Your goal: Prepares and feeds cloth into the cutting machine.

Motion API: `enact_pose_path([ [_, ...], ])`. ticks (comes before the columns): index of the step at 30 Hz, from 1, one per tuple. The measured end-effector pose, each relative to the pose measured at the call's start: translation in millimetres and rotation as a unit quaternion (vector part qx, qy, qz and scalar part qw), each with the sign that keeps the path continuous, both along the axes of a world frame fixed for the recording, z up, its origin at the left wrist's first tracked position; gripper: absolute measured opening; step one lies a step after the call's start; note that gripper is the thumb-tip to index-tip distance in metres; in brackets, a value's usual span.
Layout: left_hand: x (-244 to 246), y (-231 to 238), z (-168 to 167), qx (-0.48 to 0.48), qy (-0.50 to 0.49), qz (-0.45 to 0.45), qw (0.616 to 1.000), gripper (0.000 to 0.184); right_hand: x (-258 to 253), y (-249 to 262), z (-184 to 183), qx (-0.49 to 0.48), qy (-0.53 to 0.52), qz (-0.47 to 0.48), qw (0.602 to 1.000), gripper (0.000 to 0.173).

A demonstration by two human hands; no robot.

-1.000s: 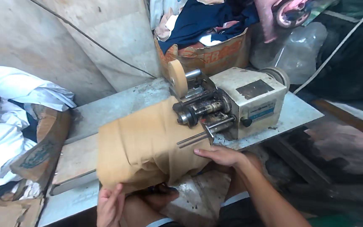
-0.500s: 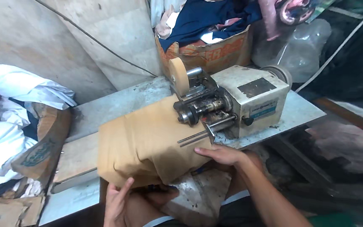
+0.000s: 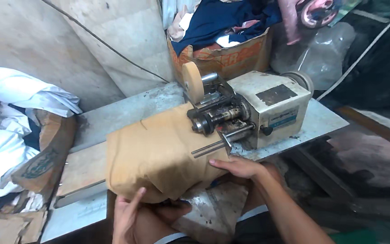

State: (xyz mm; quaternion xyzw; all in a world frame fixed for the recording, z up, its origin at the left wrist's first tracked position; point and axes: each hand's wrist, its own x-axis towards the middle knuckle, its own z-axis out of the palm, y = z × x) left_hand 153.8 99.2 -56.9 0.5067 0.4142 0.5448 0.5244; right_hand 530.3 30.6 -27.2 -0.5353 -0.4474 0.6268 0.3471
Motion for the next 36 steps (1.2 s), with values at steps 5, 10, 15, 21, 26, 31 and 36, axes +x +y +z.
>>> enact_pose_path([
  [5,-2,1,-4,0.046,-0.071,0.012,0.996,0.042,0,0,-1,0.014,0.000,0.008,1.000,0.043],
  [10,-1,-4,-2,0.023,-0.019,-0.010,0.999,0.045,0,2,-3,0.028,0.014,0.022,0.999,0.042],
  [15,-8,2,-3,0.031,0.007,-0.007,0.999,0.042,-1,0,-1,0.023,0.012,0.012,1.000,0.043],
  [21,-13,3,-4,0.043,-0.087,-0.045,0.994,0.042,2,2,-4,0.026,0.003,0.026,0.999,0.044],
  [26,-6,-5,-2,0.028,-0.028,-0.051,0.998,0.046,2,2,-4,0.035,0.001,0.033,0.999,0.044],
  [31,-2,-3,3,0.027,0.032,-0.029,0.999,0.046,2,1,-3,0.033,0.023,0.019,0.999,0.042],
  [36,-15,1,4,0.060,-0.001,-0.060,0.996,0.043,3,1,-5,0.034,0.034,0.017,0.999,0.040],
])
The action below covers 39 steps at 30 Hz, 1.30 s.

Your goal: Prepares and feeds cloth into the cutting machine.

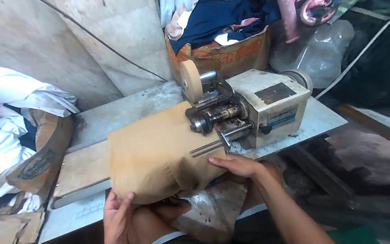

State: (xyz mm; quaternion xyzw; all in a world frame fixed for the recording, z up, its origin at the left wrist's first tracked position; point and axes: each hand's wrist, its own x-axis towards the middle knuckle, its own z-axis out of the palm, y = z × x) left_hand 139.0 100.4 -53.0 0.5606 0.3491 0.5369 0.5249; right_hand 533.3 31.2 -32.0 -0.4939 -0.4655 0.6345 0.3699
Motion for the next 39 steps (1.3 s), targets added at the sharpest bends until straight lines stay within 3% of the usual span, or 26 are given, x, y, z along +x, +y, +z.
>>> enact_pose_path([
  [3,1.4,-2.6,2.6,-0.012,0.086,0.013,0.996,0.042,-0.9,1.1,1.6,-0.006,-0.009,-0.006,1.000,0.042],
  [7,-1.7,0.5,-3.0,0.001,-0.039,0.015,0.999,0.039,-0.1,-1.1,1.3,-0.010,-0.013,-0.010,1.000,0.043],
  [11,4.0,-4.5,0.0,-0.026,0.053,0.030,0.998,0.043,-0.6,0.6,0.7,-0.001,-0.002,-0.001,1.000,0.043],
  [14,-3.4,-1.8,-1.7,-0.020,-0.046,0.000,0.999,0.042,0.1,0.9,-1.2,0.005,0.001,0.003,1.000,0.041],
  [19,2.0,-3.1,-0.4,-0.031,0.032,0.030,0.999,0.049,-1.3,1.6,-0.8,0.013,-0.002,0.008,1.000,0.042],
  [22,-2.7,0.0,-3.6,-0.019,-0.058,0.005,0.998,0.041,-1.1,1.0,0.1,0.000,-0.001,-0.001,1.000,0.042],
  [26,4.7,-4.0,-0.3,-0.044,0.046,0.034,0.997,0.043,-1.2,0.8,1.6,-0.014,-0.008,-0.006,1.000,0.045],
  [30,-1.4,2.0,-3.9,-0.016,-0.070,0.019,0.997,0.041,-1.0,-0.2,0.7,-0.012,-0.012,-0.007,1.000,0.043],
  [34,3.8,-0.5,-3.6,-0.033,0.033,0.037,0.998,0.044,-1.9,-0.7,3.3,-0.014,-0.017,-0.011,1.000,0.045],
  [37,-5.0,-0.2,-6.5,-0.012,-0.067,-0.015,0.998,0.038,-2.3,-1.6,4.4,-0.015,-0.023,-0.013,1.000,0.043],
  [39,-1.9,-1.2,-4.4,-0.014,-0.057,0.006,0.998,0.040,-2.7,-1.8,3.9,-0.012,-0.018,-0.013,1.000,0.042],
])
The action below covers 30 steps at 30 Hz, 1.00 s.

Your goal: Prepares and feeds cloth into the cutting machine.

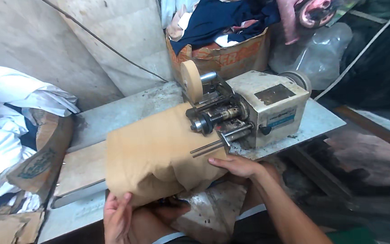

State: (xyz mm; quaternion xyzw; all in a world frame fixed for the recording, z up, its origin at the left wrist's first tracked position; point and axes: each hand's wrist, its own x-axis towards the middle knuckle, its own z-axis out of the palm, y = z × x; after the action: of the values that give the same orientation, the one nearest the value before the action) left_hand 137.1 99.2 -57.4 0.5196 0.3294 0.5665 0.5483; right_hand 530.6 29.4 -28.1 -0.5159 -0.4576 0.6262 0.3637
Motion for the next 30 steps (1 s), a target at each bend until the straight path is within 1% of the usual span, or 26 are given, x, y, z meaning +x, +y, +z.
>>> enact_pose_path([
  [2,6,-6,3,-0.020,0.068,0.009,0.997,0.042,0,1,-1,0.005,0.004,0.001,1.000,0.043],
  [3,6,-8,2,-0.023,0.068,0.000,0.997,0.042,0,1,-1,0.004,0.002,0.001,1.000,0.043],
  [5,1,-4,-1,-0.009,0.004,-0.010,1.000,0.040,0,1,0,0.002,-0.007,0.001,1.000,0.043],
  [6,-1,-1,-1,-0.003,-0.018,0.002,1.000,0.039,0,1,0,0.001,-0.010,0.001,1.000,0.043],
  [7,-1,2,-1,-0.001,-0.016,0.017,1.000,0.039,-1,1,0,0.000,-0.011,0.001,1.000,0.044],
  [10,6,-1,0,-0.023,0.079,0.032,0.996,0.041,-1,1,2,-0.001,-0.012,0.006,1.000,0.044],
  [11,5,-3,-2,-0.025,0.069,0.019,0.997,0.042,-1,1,3,-0.002,-0.013,0.005,1.000,0.044],
  [13,-2,-1,-6,-0.012,-0.017,-0.011,1.000,0.041,-1,0,3,0.003,-0.010,0.004,1.000,0.042],
  [14,-4,1,-7,-0.006,-0.035,-0.007,0.999,0.040,-1,0,3,0.005,-0.009,0.005,1.000,0.042],
  [15,-3,2,-6,-0.006,-0.026,0.008,1.000,0.039,-1,0,1,0.006,-0.006,0.007,1.000,0.042],
  [16,-1,1,-4,-0.012,0.007,0.021,1.000,0.040,-1,1,0,0.007,-0.006,0.008,1.000,0.043],
  [17,1,0,-2,-0.020,0.049,0.025,0.998,0.042,-1,2,0,0.007,-0.007,0.009,1.000,0.043],
  [18,2,-2,-1,-0.023,0.068,0.017,0.997,0.044,0,2,0,0.005,-0.008,0.011,1.000,0.043],
  [19,-1,-2,-1,-0.019,0.049,-0.004,0.999,0.043,0,2,0,0.006,-0.009,0.011,1.000,0.043],
  [20,-4,-1,-2,-0.011,0.011,-0.021,1.000,0.042,1,2,-1,0.007,-0.010,0.011,1.000,0.043],
  [21,-6,2,-2,-0.003,-0.019,-0.023,1.000,0.041,1,2,-2,0.008,-0.012,0.011,1.000,0.043],
  [22,-5,4,-3,-0.001,-0.028,-0.011,1.000,0.041,1,1,-1,0.010,-0.011,0.010,1.000,0.043],
  [23,-2,4,-3,-0.008,-0.007,0.009,1.000,0.042,0,1,-1,0.010,-0.008,0.011,1.000,0.042],
  [25,6,-1,-3,-0.039,0.080,0.029,0.996,0.044,1,2,-1,0.015,0.000,0.013,1.000,0.042],
  [26,8,-4,-4,-0.044,0.079,0.019,0.996,0.044,1,2,-1,0.018,0.004,0.014,1.000,0.041],
  [29,4,1,-7,-0.011,-0.040,-0.012,0.999,0.036,0,2,-2,0.022,0.009,0.012,1.000,0.038],
  [30,4,3,-6,-0.003,-0.048,-0.005,0.999,0.036,0,1,-2,0.019,0.009,0.011,1.000,0.039],
])
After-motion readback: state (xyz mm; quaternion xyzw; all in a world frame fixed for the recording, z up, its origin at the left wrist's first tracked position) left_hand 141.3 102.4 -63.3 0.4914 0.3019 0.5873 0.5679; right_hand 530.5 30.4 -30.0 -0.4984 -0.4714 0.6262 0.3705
